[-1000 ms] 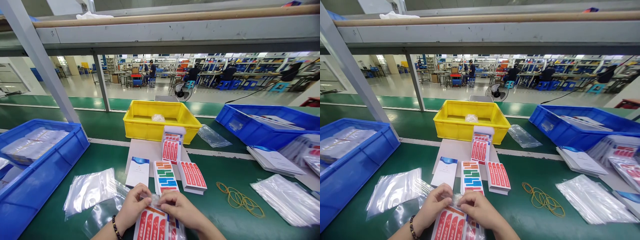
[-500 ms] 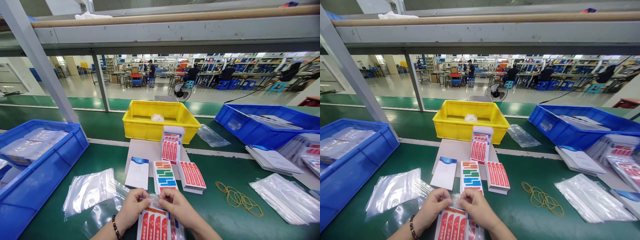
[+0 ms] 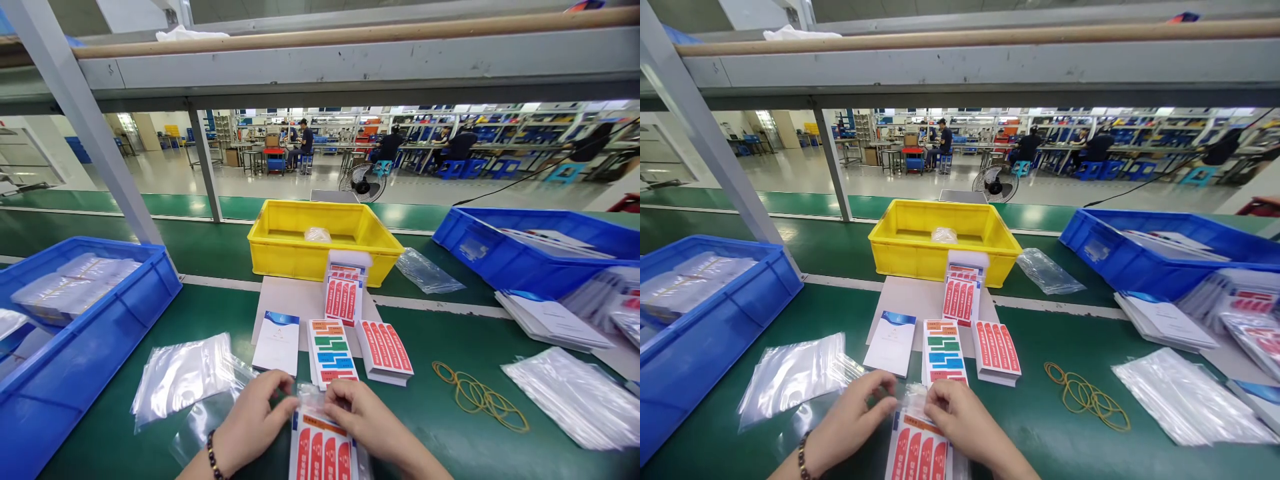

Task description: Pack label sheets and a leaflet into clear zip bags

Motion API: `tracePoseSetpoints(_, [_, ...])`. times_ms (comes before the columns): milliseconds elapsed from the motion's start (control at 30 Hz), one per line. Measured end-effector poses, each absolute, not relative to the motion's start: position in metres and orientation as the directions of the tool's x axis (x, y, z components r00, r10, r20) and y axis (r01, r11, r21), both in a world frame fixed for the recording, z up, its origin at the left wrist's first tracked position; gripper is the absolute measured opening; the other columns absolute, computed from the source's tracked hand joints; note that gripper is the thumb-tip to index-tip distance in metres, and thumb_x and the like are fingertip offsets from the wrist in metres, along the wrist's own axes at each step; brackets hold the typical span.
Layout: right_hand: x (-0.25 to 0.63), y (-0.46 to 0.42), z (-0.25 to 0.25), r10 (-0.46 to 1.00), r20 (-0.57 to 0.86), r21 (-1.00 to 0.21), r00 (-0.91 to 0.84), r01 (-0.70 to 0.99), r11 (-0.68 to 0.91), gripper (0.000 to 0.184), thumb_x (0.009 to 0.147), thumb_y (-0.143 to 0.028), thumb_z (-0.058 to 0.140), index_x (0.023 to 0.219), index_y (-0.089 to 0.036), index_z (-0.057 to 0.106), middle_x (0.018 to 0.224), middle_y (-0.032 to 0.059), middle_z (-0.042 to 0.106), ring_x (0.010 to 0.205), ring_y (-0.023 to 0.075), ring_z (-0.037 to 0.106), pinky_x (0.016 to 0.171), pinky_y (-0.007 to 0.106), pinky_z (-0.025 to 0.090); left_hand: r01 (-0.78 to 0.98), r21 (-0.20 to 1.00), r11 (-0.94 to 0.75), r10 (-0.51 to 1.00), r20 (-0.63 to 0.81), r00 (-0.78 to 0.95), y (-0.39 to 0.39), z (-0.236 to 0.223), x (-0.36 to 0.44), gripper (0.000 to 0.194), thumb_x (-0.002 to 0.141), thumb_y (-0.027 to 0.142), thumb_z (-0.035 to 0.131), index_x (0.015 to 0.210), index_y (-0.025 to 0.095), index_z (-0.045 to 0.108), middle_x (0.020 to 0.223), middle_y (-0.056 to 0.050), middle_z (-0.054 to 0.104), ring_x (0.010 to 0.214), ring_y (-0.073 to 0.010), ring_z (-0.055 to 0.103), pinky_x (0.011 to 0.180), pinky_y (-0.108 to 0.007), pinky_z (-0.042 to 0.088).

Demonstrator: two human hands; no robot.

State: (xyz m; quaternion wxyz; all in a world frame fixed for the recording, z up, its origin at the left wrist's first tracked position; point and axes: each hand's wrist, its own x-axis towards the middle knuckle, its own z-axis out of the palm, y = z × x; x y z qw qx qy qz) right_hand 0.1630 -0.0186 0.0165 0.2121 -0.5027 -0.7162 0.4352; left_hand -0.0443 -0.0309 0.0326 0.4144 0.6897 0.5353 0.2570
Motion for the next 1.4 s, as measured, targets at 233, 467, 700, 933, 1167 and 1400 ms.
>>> tracePoseSetpoints(233, [0.173, -0.014, 0.006, 0.932, 0.066, -0.587, -0.356, 0.741, 0.325, 0.014, 0.070, -0.009, 0.048, 0.061, -0.019, 0.053, 0.071, 0.0018, 0.056, 0.071, 0.0177, 0.050, 0.065, 0.029, 0.036, 0.917, 0.394, 0.063, 0.966, -0.253, 0.043, -0.049, 0.035, -0.088, 0.029, 0.078, 0.041, 0.042, 0.062, 0.019, 0.053, 0.065, -0.007, 0.062, 0.064, -0.0229, 0.056, 0.057, -0.028, 0.032])
tracePoseSetpoints(467, [0.169, -0.011, 0.004, 0.934, 0.275, -0.616, -0.230, 0.704, 0.355, 0.014, 0.078, -0.018, 0.047, 0.065, -0.020, 0.050, 0.071, 0.0037, 0.054, 0.070, 0.0195, 0.050, 0.064, 0.032, 0.039, 0.953, 0.293, 0.079, 0.952, -0.305, 0.014, -0.055, 0.010, -0.106, 0.017, 0.077, 0.024, 0.040, 0.065, 0.020, 0.050, 0.071, -0.005, 0.064, 0.070, -0.0221, 0.058, 0.059, -0.027, 0.031])
tracePoseSetpoints(700, [0.136, -0.028, -0.007, 0.870, -0.162, -0.985, -0.466, 0.126, -0.116, 0.042, 0.081, -0.051, 0.043, 0.099, -0.016, 0.057, 0.075, 0.0043, 0.060, 0.062, 0.0169, 0.060, 0.058, 0.029, 0.047, 0.869, 0.485, -0.095, 0.931, -0.266, 0.251, -0.068, 0.032, -0.091, 0.021, 0.082, 0.027, 0.036, 0.065, 0.020, 0.046, 0.070, -0.002, 0.060, 0.065, -0.0172, 0.053, 0.058, -0.025, 0.031])
tracePoseSetpoints(933, [0.126, -0.035, -0.017, 0.920, 0.070, -0.894, -0.386, 0.384, 0.229, 0.035, 0.084, -0.031, 0.042, 0.112, -0.015, 0.055, 0.075, 0.0063, 0.066, 0.067, 0.0191, 0.062, 0.064, 0.031, 0.049, 0.796, 0.575, -0.190, 0.899, -0.224, 0.376, -0.057, 0.030, -0.047, 0.006, 0.070, 0.022, 0.052, 0.064, 0.019, 0.052, 0.065, 0.000, 0.058, 0.061, -0.0142, 0.047, 0.056, -0.024, 0.029])
tracePoseSetpoints(1167, [0.143, -0.026, -0.024, 0.755, 0.513, -0.473, -0.408, 0.600, 0.646, 0.037, 0.084, -0.014, 0.030, 0.110, -0.008, 0.056, 0.078, 0.0137, 0.066, 0.068, 0.0220, 0.061, 0.059, 0.031, 0.048, 0.281, 0.927, 0.249, 0.918, -0.318, 0.237, -0.014, 0.022, -0.007, 0.038, 0.074, 0.050, 0.042, 0.056, 0.017, 0.049, 0.044, 0.004, 0.045, 0.036, -0.0077, 0.033, 0.039, -0.021, 0.023])
tracePoseSetpoints(1400, [0.136, -0.022, -0.005, 0.943, 0.193, -0.733, -0.272, 0.598, 0.323, 0.012, 0.066, -0.018, 0.058, 0.076, -0.017, 0.065, 0.069, 0.0024, 0.063, 0.063, 0.0146, 0.057, 0.056, 0.021, 0.041, 0.195, 0.966, 0.169, 0.955, -0.209, 0.212, -0.006, -0.003, 0.000, 0.047, 0.060, 0.061, 0.057, 0.049, 0.017, 0.043, 0.045, 0.006, 0.037, 0.045, -0.0084, 0.032, 0.044, -0.021, 0.023])
